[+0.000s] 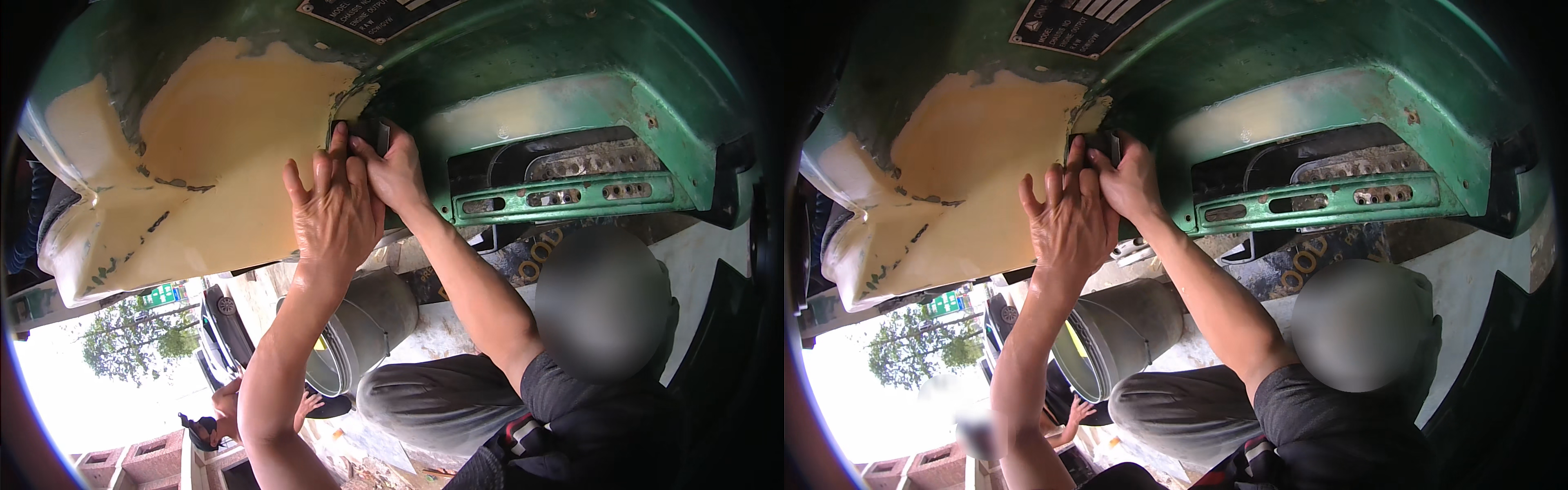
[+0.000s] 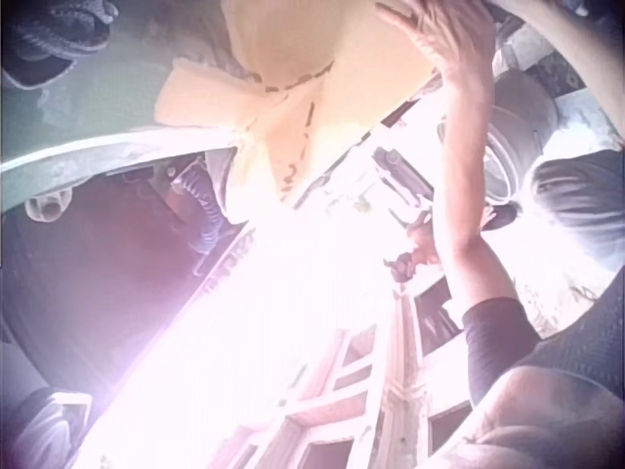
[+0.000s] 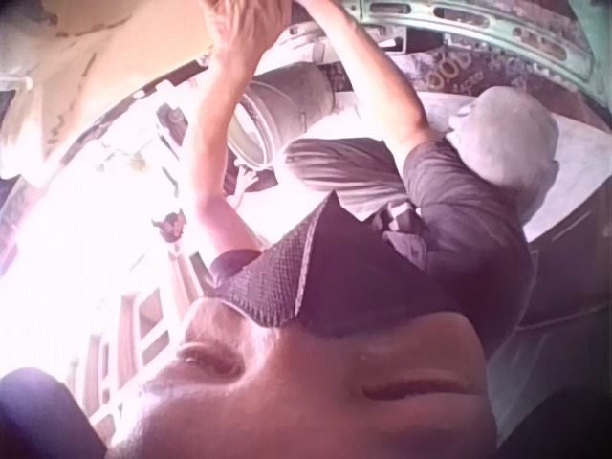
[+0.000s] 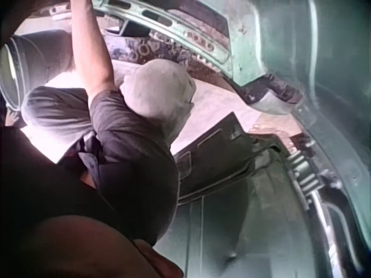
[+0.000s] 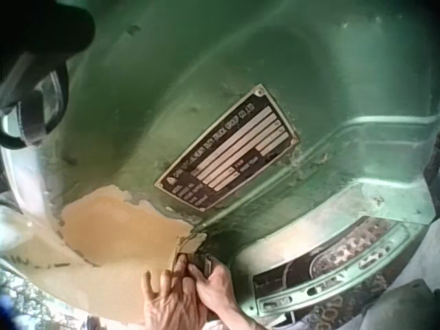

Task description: The person uses sandpaper and water from a bucket to sand down a patched area on a green truck's body, then wipes it with a blue cloth.

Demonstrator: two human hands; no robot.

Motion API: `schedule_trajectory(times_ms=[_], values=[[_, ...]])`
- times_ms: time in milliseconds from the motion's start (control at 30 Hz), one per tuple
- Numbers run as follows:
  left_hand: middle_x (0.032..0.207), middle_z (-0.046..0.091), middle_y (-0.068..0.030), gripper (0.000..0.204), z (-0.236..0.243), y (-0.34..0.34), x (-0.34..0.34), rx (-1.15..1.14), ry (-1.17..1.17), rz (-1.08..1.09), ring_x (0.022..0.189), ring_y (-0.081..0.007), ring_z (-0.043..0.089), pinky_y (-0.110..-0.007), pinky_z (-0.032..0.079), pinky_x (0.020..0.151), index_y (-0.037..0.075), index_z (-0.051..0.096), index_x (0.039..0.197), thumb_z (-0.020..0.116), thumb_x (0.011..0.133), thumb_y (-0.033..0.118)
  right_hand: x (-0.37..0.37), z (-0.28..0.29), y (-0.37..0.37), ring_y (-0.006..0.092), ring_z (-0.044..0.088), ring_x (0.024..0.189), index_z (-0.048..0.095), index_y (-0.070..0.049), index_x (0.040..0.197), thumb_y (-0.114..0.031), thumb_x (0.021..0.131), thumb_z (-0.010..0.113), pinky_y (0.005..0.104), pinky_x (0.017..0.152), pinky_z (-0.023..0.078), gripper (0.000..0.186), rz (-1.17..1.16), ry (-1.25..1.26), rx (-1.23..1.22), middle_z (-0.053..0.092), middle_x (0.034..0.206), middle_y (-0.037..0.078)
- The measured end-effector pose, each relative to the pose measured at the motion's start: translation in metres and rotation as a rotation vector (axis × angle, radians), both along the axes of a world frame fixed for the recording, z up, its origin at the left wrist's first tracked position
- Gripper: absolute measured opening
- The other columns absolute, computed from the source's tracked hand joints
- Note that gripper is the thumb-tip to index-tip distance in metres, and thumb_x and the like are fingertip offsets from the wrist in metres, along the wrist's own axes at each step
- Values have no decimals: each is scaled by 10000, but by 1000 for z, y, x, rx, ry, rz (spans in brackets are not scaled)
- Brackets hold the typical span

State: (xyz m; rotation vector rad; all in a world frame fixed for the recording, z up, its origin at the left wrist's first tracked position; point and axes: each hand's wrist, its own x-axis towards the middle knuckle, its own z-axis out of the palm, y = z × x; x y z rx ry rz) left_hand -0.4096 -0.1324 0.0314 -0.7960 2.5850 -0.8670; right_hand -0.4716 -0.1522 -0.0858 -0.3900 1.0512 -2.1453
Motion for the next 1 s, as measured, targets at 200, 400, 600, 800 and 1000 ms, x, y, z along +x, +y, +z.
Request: schedule_trajectory(times_ms=[200, 400, 600, 800, 1000], values=[[1553, 469, -176, 566, -12, -8, -14, -127, -24, -62, 1483, -341, 323, -676, 74, 1212, -20, 520, 1388, 531, 917, 293, -20, 2, -12, 170, 710, 871, 693, 39, 1085, -48, 927, 713, 333, 799, 553, 182, -33, -153, -71, 769, 984, 140], [1533, 483, -203, 584, -16, -6, -4, -223, -55, -109, 1487, -360, 325, -700, 72, 1211, -34, 500, 1416, 498, 930, 291, -3, -7, -10, 172, 712, 873, 694, 34, 1085, -70, 923, 737, 342, 802, 557, 197, -72, -119, -67, 769, 980, 133], [1539, 461, -191, 617, -21, -2, -2, -185, -10, -71, 1454, -358, 358, -712, 61, 1209, -20, 474, 1453, 506, 925, 298, -10, -5, -5, 196, 720, 862, 686, 36, 1067, -74, 931, 718, 337, 791, 557, 178, 36, -11, 29, 767, 972, 142], [1534, 473, -179, 590, -24, -14, -12, -203, -32, -75, 1399, -347, 389, -702, 69, 1203, -5, 494, 1419, 523, 915, 300, -21, 4, -10, 194, 721, 879, 681, 34, 1075, -79, 930, 716, 344, 794, 556, 187, -70, -85, -57, 768, 976, 132], [1500, 499, -141, 611, -26, -11, -5, -289, -49, -116, 1398, -345, 399, -711, 51, 1215, 5, 474, 1452, 519, 917, 297, -15, -1, -7, 202, 722, 869, 681, 37, 1073, -78, 928, 719, 351, 787, 555, 190, -95, -80, -49, 763, 956, 148]])
